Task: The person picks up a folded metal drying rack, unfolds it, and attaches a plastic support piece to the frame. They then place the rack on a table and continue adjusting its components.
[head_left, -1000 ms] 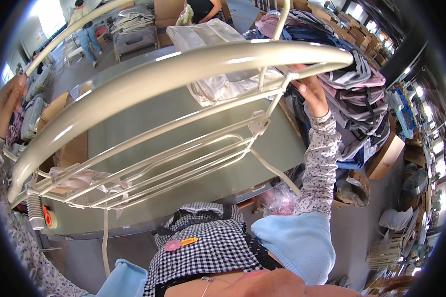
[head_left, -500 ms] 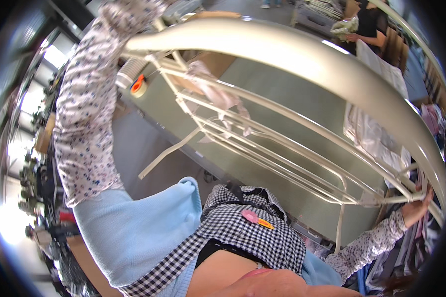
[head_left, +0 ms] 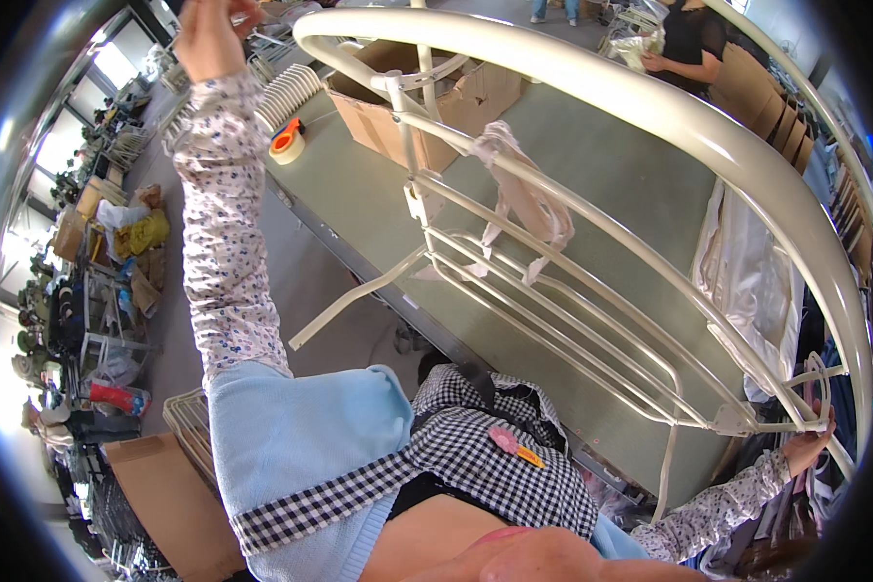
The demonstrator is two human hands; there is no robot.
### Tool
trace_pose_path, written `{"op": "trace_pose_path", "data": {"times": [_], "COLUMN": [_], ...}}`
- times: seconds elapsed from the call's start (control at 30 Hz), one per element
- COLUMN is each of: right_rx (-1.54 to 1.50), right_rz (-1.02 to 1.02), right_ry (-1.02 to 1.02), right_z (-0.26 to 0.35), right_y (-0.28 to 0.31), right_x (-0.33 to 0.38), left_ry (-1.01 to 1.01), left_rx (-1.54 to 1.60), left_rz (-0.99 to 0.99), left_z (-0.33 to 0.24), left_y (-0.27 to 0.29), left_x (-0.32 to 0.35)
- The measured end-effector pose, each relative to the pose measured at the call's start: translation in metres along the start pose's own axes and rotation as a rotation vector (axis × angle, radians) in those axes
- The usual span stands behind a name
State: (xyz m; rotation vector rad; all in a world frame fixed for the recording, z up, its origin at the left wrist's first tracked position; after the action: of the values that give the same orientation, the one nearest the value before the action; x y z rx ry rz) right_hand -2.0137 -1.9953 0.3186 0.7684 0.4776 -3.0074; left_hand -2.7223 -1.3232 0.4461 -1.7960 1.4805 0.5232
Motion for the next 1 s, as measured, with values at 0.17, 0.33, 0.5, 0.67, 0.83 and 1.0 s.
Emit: {"op": "trace_pose_path", "data": {"times": [0.17, 0.33, 0.5, 0.67, 0.83, 1.0], "right_rx": [0.213, 0.194, 0.522, 0.653, 0.643, 0.64], "right_rz": [-0.37, -0.208, 0.63, 0.942, 1.108, 1.191], "right_ry": [0.26, 1.194, 0.866, 0.803, 0.76, 0.663], "right_z": [0.042, 0.169, 0.149, 0.143, 0.136, 0.111], "right_y": [0.028, -0.101, -0.335, -0.437, -0.5, -0.532], "right_x": [0.012, 0.179, 0.326, 0.371, 0.379, 0.376], "left_ry": [0.409, 0.345, 0.371, 0.564, 0.208, 0.129], "left_rx": [0.054, 0.28, 0.447, 0.766, 0.724, 0.567], "left_rz": [0.481, 1.0, 1.118, 1.153, 1.235, 1.205], "left_z": [0.148, 0.224, 0.182, 0.13, 0.102, 0.101], "left_y": [-0.064, -0.136, -0.15, -0.159, -0.146, -0.165], "left_x": [0.06, 0.093, 0.115, 0.16, 0.193, 0.203]}}
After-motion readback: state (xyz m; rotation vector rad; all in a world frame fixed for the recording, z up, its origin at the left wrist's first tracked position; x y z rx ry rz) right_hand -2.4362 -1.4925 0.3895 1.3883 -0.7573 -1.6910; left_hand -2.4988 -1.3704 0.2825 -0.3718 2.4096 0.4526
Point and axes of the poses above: each hand's wrist, its own x-axis away from the middle knuckle, its own y-axis out of the back of the hand, z = x × y, the point moved 9 cm from there along -x, towards the middle knuckle, and after that the axes turned 5 degrees about y, right-handed, at the moved point
